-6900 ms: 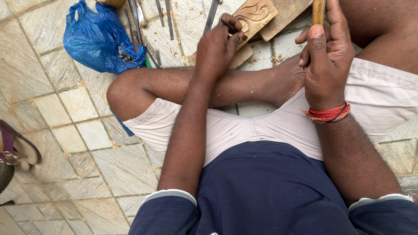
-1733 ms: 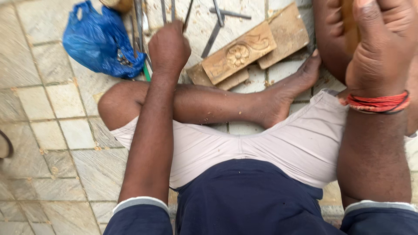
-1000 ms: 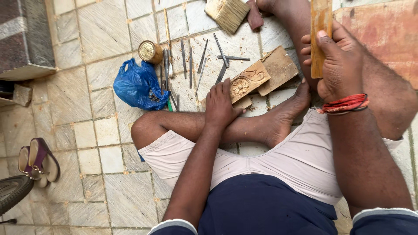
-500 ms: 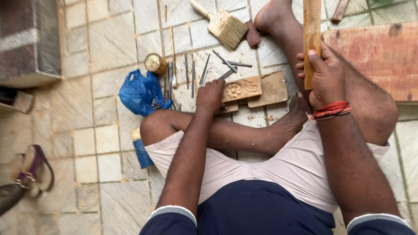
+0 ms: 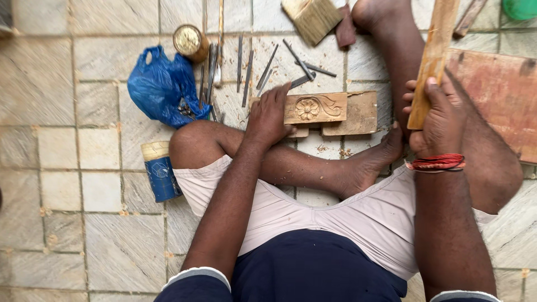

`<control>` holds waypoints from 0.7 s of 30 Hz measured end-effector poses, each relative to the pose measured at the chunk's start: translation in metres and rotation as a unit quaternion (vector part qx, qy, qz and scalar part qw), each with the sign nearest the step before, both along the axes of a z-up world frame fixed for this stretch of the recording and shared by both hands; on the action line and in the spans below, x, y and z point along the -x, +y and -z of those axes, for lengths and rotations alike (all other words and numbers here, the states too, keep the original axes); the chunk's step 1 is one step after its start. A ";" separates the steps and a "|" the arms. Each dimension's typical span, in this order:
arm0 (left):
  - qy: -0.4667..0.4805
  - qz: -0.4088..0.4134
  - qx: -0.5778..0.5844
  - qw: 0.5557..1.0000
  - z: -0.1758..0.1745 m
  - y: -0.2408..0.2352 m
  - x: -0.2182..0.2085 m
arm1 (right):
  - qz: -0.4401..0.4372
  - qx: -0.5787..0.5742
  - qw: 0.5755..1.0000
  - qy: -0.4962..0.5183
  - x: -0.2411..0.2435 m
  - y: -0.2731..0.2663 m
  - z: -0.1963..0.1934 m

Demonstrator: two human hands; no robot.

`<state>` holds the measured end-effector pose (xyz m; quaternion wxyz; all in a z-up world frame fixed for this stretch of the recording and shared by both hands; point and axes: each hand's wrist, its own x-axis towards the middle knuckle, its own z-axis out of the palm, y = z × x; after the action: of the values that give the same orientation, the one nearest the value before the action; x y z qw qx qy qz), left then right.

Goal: The person sits cross-legged on the floor and carves a floral design into a rectangular wooden block using a chisel and a wooden mallet. They repeatedly strike the chisel to shape the wood and occasionally switch tools.

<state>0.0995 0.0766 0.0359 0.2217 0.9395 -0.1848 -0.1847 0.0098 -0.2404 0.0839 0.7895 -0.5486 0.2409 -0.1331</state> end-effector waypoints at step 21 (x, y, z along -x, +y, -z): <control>0.525 -0.008 0.649 0.551 -0.090 -0.055 0.085 | -0.059 -0.037 0.997 0.013 -0.003 0.003 -0.020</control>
<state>0.0141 0.0219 0.1258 0.8300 0.2788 -0.0977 -0.4730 0.0130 -0.2373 0.1044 0.8125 -0.5341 0.2231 -0.0696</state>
